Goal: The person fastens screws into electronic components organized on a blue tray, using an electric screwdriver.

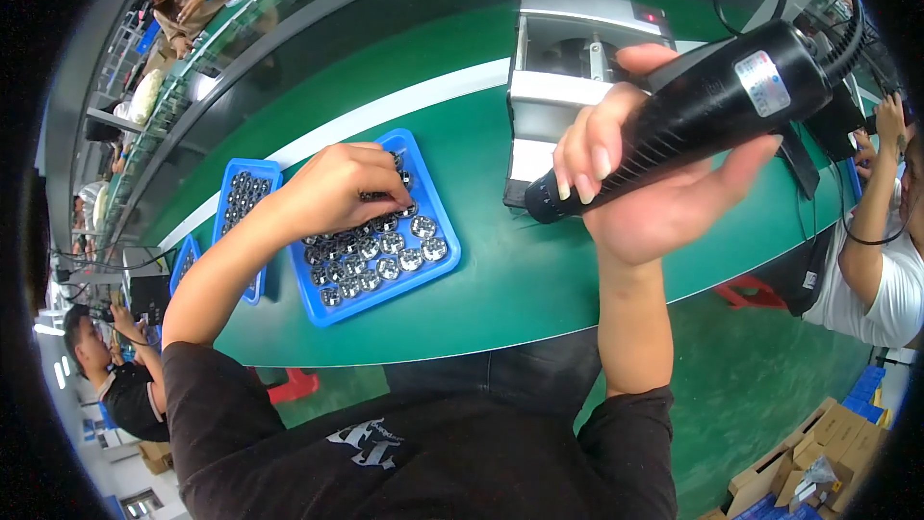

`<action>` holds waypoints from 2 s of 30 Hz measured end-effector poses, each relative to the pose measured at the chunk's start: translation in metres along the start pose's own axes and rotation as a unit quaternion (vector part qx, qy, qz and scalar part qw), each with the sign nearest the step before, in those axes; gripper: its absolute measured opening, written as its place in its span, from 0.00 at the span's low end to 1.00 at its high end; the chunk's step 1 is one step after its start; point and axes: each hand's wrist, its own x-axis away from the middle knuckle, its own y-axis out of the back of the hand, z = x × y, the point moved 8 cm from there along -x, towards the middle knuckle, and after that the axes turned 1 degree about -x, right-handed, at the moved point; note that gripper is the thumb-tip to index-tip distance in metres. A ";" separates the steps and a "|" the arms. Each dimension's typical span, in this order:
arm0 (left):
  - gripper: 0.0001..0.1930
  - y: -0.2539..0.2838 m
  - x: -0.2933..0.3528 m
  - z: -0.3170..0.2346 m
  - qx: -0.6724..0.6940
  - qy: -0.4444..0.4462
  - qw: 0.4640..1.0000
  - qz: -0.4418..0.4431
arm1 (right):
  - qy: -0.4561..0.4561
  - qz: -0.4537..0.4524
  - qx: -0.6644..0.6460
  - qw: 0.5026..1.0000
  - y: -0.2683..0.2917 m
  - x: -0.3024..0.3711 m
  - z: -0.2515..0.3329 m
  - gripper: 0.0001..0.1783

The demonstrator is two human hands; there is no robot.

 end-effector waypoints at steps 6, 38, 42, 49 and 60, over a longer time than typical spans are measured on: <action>0.08 0.001 -0.002 -0.010 -0.046 -0.018 0.999 0.020 | -0.003 0.000 -0.008 1.000 0.001 0.000 -0.004 0.52; 0.08 0.030 0.145 0.001 -0.001 0.046 0.926 -0.376 | -0.046 -0.074 0.246 0.965 -0.014 -0.032 0.034 0.47; 0.08 0.021 0.177 -0.001 -0.005 -0.002 0.925 -0.381 | -0.045 -0.080 0.284 0.954 -0.012 -0.022 0.029 0.46; 0.05 0.022 0.174 -0.012 -0.010 -0.085 0.930 -0.357 | -0.073 0.003 0.212 0.975 -0.057 -0.013 0.010 0.48; 0.26 0.002 0.071 -0.036 -0.075 0.021 0.979 -0.187 | -0.119 0.106 0.187 0.969 -0.102 -0.025 -0.101 0.62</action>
